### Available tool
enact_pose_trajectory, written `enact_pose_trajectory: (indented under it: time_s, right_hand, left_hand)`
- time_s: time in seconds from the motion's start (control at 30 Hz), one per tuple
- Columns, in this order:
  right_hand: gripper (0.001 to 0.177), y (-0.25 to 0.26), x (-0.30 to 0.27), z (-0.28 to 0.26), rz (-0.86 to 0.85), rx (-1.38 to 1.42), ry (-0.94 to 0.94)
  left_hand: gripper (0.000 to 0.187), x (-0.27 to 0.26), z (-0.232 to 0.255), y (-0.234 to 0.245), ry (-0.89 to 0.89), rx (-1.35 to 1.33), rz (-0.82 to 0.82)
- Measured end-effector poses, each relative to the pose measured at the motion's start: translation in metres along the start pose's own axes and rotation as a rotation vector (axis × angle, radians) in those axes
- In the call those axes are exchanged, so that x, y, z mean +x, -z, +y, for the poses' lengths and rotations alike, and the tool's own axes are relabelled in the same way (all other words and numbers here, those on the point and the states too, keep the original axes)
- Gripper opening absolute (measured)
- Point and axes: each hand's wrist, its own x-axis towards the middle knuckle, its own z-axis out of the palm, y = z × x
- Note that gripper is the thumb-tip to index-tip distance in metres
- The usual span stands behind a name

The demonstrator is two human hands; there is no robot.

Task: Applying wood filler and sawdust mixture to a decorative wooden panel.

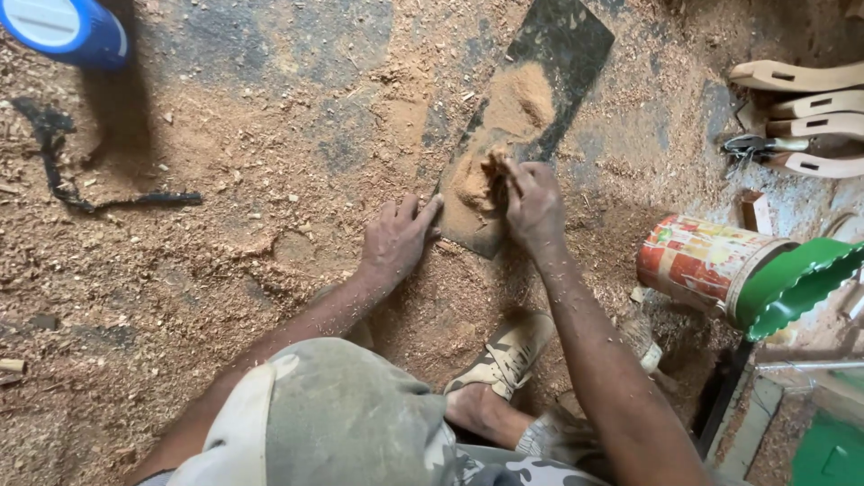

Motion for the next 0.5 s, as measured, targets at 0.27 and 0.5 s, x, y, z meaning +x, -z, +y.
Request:
enact_pose_trajectory:
  time_s: [0.27,0.5]
  right_hand:
    - [0.043,0.023,-0.037,0.007,-0.142,-0.194,0.217]
    - [0.034,0.064,-0.011,0.016,-0.211,-0.133,0.238]
  left_hand:
    - [0.045,-0.001,0.000,-0.001,-0.011,0.046,-0.013]
    - [0.042,0.006,-0.004,-0.011,-0.049,0.141,0.042]
